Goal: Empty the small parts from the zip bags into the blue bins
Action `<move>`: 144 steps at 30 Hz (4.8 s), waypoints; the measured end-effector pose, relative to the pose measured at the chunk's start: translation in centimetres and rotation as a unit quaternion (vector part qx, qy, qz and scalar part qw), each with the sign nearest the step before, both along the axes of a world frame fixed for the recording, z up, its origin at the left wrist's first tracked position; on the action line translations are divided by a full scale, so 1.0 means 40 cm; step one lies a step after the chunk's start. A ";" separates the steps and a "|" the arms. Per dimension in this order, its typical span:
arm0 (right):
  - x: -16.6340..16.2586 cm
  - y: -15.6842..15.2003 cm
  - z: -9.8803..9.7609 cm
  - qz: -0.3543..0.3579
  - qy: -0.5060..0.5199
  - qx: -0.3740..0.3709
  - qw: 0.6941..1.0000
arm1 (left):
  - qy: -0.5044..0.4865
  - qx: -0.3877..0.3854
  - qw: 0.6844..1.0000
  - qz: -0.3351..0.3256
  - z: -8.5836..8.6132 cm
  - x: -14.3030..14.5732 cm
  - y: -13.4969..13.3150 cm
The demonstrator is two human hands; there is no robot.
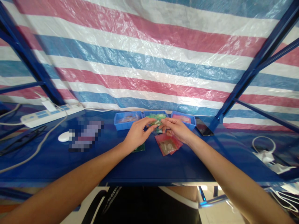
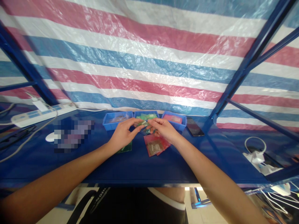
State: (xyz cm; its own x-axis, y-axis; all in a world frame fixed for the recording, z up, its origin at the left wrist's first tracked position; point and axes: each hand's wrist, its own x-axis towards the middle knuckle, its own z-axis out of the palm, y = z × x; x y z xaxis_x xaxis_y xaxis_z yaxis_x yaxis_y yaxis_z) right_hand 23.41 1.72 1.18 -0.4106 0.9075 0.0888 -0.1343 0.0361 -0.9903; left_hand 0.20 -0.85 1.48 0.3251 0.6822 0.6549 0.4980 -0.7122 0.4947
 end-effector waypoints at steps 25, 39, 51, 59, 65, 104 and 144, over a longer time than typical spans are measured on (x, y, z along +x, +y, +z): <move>0.013 0.009 -0.012 0.015 0.014 0.067 0.998 | 0.059 0.055 0.995 -0.063 -0.002 0.017 -0.011; 0.003 0.000 -0.009 0.057 -0.068 0.072 0.994 | -0.029 -0.018 0.999 0.030 0.000 0.006 -0.009; 0.005 0.008 0.007 -0.097 -0.037 0.069 0.992 | -0.035 -0.002 0.999 -0.034 -0.007 0.008 0.000; 0.001 -0.007 0.006 0.032 -0.051 0.113 0.992 | -0.086 -0.101 0.990 -0.055 -0.020 0.016 0.003; 0.002 0.009 -0.006 -0.035 -0.068 0.154 0.985 | -0.118 -0.144 0.982 -0.021 -0.044 0.001 0.032; 0.004 0.003 -0.003 -0.025 -0.112 0.194 0.974 | -0.024 0.049 0.993 0.102 0.004 -0.048 0.068; 0.045 0.027 -0.003 -0.136 -0.320 0.385 0.855 | 0.082 0.022 0.996 0.000 0.006 -0.017 0.028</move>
